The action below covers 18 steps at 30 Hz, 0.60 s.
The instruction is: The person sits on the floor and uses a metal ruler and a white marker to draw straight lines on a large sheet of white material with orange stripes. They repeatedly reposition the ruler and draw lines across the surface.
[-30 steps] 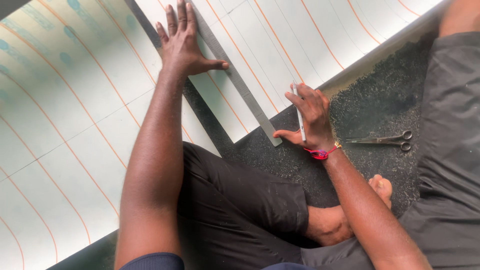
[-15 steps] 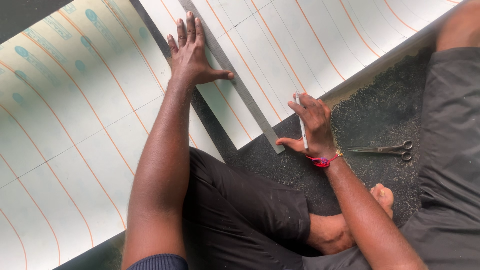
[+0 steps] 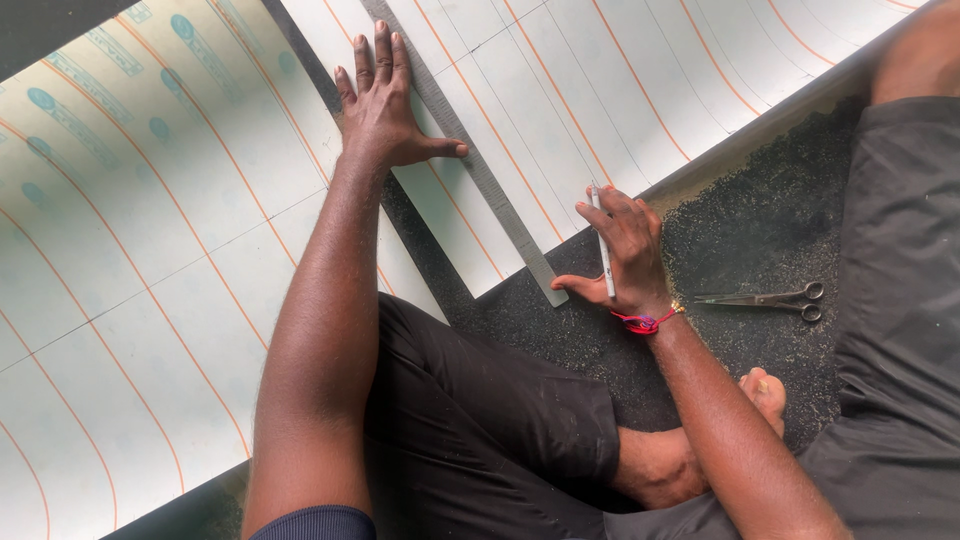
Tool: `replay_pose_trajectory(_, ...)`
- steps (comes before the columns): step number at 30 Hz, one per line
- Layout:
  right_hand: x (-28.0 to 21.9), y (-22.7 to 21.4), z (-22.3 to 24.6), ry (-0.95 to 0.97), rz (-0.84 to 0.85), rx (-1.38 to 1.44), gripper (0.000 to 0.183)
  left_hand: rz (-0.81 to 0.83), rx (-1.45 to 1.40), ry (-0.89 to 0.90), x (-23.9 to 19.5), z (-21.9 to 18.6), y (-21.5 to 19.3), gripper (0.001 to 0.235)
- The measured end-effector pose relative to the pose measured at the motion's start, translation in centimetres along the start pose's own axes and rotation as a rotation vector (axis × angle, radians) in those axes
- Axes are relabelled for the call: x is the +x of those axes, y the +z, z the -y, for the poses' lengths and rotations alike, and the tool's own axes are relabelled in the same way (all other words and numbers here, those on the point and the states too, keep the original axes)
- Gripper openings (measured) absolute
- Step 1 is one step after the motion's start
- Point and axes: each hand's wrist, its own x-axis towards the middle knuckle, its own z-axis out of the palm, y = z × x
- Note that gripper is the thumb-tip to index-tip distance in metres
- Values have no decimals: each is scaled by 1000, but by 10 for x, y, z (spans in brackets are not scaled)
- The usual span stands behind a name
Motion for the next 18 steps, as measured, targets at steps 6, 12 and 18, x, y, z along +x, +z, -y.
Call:
replay_pose_trajectory(6,0,-1,-1,-14,-2,-1,101,-5,9,1,1,0,1,178)
replay_pose_trajectory(12,0,-1,1,1,-2,6,102,16,8,-14,-4,-5,-7,174)
replay_pose_trajectory(18,1,-1,-1,17,13,35,102,49,63,-28,-9,-17,-20,167)
